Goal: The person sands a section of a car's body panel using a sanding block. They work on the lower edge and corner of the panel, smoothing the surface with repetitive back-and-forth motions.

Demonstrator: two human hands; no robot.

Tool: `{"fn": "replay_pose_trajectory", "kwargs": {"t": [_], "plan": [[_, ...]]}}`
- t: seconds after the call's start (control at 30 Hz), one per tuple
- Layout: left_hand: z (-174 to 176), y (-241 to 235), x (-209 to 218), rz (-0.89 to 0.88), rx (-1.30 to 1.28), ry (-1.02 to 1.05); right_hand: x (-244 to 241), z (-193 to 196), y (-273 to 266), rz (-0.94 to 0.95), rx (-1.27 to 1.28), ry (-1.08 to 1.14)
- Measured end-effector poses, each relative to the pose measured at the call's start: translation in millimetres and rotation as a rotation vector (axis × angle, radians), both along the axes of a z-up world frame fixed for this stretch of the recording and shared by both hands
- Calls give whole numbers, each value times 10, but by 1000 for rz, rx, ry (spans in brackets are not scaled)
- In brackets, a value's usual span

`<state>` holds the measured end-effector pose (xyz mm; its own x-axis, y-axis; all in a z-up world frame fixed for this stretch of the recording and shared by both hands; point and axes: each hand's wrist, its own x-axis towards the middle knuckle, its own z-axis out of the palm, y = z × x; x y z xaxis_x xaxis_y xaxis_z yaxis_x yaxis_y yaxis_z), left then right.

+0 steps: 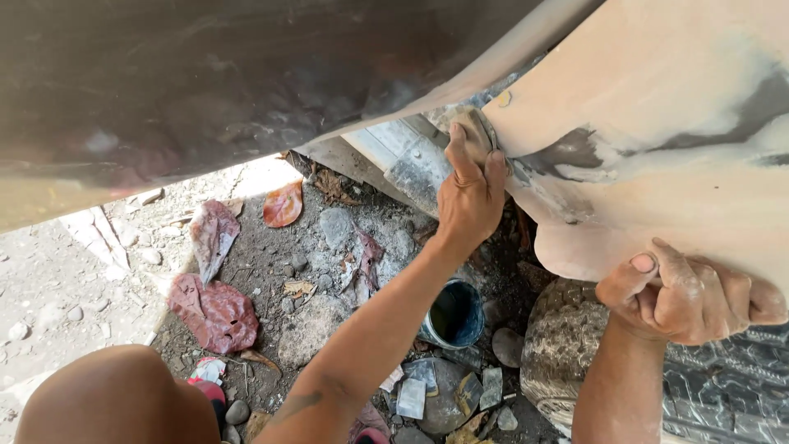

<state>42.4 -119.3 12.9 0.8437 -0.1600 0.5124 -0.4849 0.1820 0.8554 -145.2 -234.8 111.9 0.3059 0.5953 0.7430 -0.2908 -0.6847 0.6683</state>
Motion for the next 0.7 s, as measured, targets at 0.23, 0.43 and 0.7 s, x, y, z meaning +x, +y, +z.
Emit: {"fn": "replay_pose_trajectory", "kwargs": {"t": [0.23,0.43,0.7], "plan": [[-145,-80,-245,-57,27,-201,24,18,173,-83,68,12],[-119,-43,-194,17,-130,-38,109,126,567,-383,171,60],[-189,-90,-139,-66,-106,99,1030,397,801,-799,-350,426]]}}
